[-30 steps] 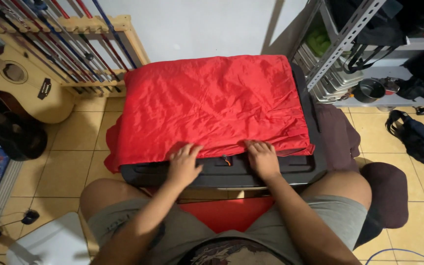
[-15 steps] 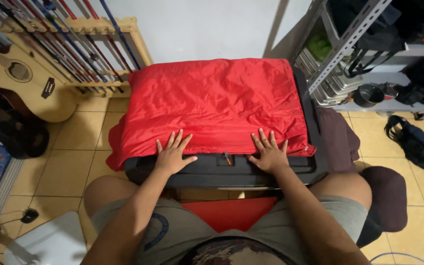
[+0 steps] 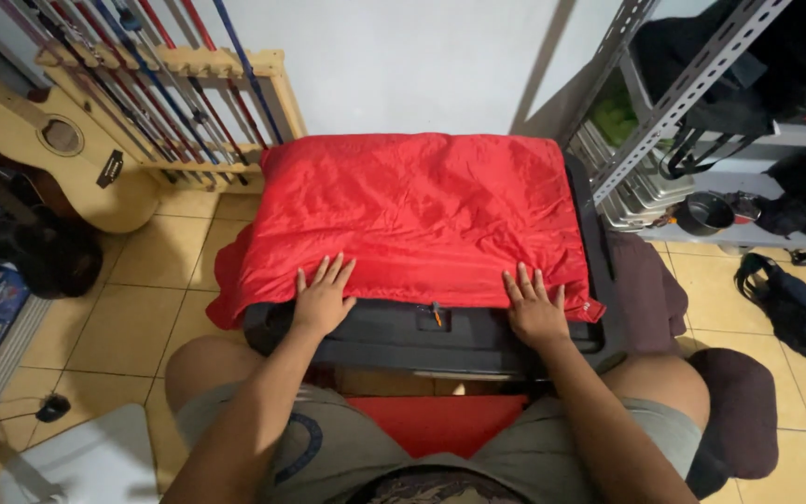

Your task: The person unfolds a red sleeping bag on a black bin, smooths the material by hand, and then stretches a maroon fabric cover over the bin.

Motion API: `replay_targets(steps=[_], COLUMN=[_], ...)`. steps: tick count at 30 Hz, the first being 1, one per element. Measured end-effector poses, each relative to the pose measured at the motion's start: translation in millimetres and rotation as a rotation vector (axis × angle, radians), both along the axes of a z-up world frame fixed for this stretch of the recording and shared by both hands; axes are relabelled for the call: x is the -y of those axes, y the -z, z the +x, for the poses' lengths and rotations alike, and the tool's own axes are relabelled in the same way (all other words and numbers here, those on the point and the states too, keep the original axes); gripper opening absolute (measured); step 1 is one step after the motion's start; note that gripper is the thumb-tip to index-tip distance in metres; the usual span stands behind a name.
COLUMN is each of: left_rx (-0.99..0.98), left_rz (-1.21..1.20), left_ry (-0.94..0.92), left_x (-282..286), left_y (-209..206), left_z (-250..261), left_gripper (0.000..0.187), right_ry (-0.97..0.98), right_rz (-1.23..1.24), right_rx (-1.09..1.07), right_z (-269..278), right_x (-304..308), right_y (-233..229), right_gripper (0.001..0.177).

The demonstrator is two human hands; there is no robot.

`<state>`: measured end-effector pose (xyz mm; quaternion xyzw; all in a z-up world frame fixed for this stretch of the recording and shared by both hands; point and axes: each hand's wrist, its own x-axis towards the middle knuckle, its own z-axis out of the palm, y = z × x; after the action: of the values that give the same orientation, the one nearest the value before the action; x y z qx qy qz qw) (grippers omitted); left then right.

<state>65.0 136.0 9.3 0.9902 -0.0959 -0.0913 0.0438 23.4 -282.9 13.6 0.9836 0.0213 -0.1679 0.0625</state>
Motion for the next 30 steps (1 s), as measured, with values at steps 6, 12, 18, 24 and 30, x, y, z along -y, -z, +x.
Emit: replay_targets(steps=[6,12,18,24,30], left_rx=[0.442,0.455,0.456,0.522,0.613], left_rz=[-0.027,-0.110,-0.163,-0.003,-0.258], left_ry=[-0.036,-0.264,-0.384,-0.096,0.418], left_x=[-51,-72,-95,-37,20], left_y=[64,53,55,29,65], left_z=[15,10,23,6,-5], left_gripper=[0.060,0.060,0.072,0.078,0.035], right_ry=[0.047,0.288,0.077,-0.284,-0.346], right_rz=[0.040,0.055,0.018,0.072,0.237], right_rx=[0.405,0.618,0.702,0.491,0.525], right_z=[-13,-10,-34,-19,3], right_x=[80,164,85,12,2], right_y=[3,29,50,51,75], right_gripper=[0.074,0.073,0.077,0.047,0.017])
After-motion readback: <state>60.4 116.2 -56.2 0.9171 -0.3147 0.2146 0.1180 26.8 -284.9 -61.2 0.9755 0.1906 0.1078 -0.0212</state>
